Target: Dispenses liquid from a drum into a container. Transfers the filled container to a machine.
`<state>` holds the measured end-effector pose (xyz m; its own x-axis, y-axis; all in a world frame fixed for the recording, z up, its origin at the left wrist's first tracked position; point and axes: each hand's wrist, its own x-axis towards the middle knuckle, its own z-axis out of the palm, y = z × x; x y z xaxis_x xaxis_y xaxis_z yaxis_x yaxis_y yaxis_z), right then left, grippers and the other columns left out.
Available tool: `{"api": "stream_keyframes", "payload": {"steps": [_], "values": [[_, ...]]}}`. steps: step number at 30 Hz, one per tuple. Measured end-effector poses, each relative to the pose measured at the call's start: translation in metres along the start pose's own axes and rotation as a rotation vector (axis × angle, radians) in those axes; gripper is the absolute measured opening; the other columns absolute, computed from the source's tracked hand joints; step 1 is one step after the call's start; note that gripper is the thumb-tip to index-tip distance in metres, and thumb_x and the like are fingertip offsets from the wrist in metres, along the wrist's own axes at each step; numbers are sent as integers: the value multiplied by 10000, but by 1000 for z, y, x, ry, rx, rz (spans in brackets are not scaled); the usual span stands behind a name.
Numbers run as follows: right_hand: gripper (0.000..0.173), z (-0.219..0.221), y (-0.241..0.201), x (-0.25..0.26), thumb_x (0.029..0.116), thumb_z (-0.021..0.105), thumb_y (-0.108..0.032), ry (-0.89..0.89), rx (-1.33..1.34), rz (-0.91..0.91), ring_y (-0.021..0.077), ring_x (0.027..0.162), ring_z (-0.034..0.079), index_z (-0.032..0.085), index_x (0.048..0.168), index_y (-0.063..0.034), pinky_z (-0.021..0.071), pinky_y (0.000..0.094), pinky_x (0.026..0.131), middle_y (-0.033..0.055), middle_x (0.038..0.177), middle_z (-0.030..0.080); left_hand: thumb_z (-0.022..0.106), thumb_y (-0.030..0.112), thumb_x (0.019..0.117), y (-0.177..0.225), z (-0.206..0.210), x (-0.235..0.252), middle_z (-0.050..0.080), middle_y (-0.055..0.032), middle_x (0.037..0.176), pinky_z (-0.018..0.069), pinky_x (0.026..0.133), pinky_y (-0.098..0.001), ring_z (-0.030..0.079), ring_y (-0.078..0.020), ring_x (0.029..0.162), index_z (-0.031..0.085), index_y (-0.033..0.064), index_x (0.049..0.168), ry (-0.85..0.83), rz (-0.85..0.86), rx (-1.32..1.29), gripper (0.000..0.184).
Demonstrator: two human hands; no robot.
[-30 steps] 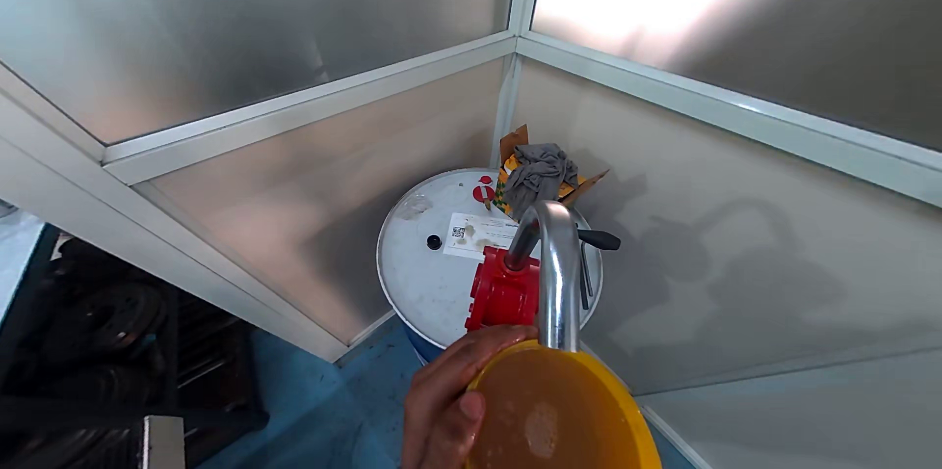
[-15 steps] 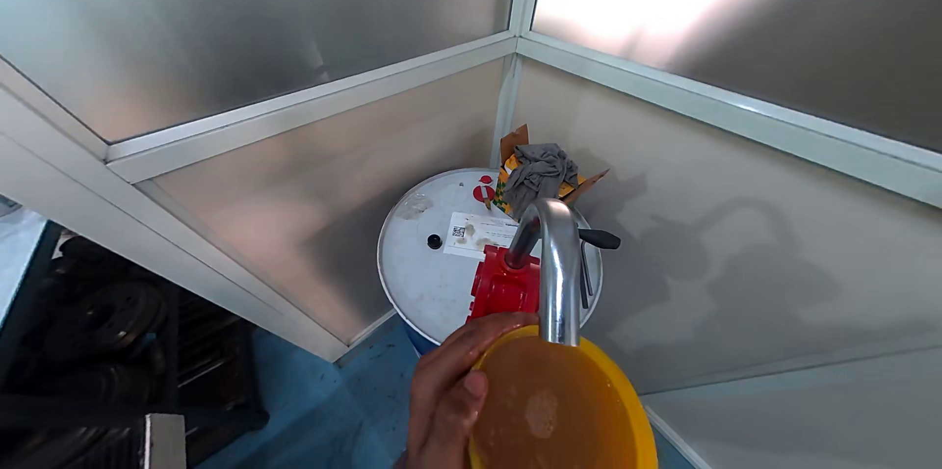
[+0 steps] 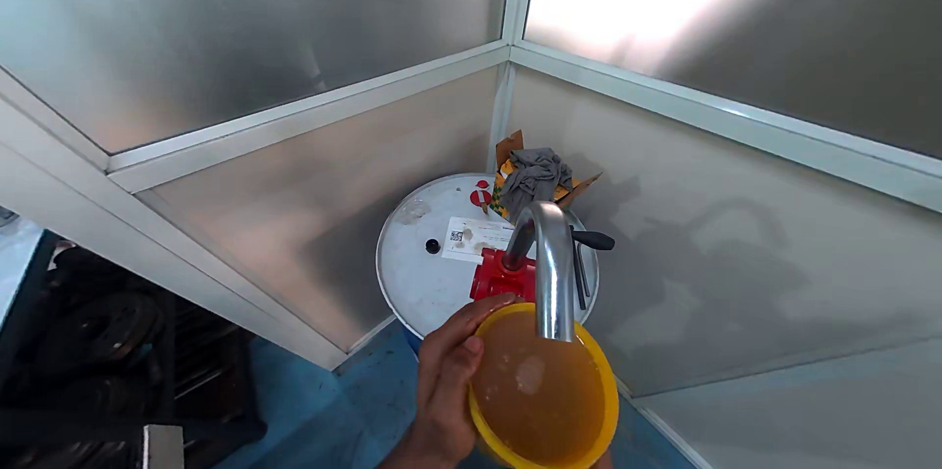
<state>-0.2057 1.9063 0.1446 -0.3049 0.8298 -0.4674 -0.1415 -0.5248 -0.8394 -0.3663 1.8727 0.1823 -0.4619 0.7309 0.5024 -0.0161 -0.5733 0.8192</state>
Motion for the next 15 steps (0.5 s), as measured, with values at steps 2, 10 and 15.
{"api": "stream_keyframes", "payload": {"steps": [2, 10, 15], "values": [[436, 1, 0, 0, 1131, 151, -208, 5, -12, 16, 1, 466, 548, 554, 994, -113, 453, 159, 420, -66, 640, 641, 409, 393, 1066, -2, -1, -1, 704, -41, 1262, 515, 1022, -281, 642, -95, 1180, 703, 86, 1263, 4, -8, 0, 469], [429, 4, 1, 0, 1139, 162, -230, 33, -14, 46, -1, 454, 538, 548, 994, -113, 443, 155, 413, -62, 636, 639, 410, 396, 1063, -6, -2, -3, 707, -45, 1261, 513, 1028, -288, 642, -101, 1188, 712, 78, 1240, 17, -22, 10, 473], [422, 2, 5, 3, 1138, 172, -222, 34, -17, 33, 2, 472, 553, 552, 997, -107, 450, 157, 417, -55, 654, 646, 407, 383, 1062, -8, -2, -4, 709, -55, 1253, 514, 1027, -288, 644, -102, 1183, 710, 57, 1232, 15, -19, 22, 477]]}}
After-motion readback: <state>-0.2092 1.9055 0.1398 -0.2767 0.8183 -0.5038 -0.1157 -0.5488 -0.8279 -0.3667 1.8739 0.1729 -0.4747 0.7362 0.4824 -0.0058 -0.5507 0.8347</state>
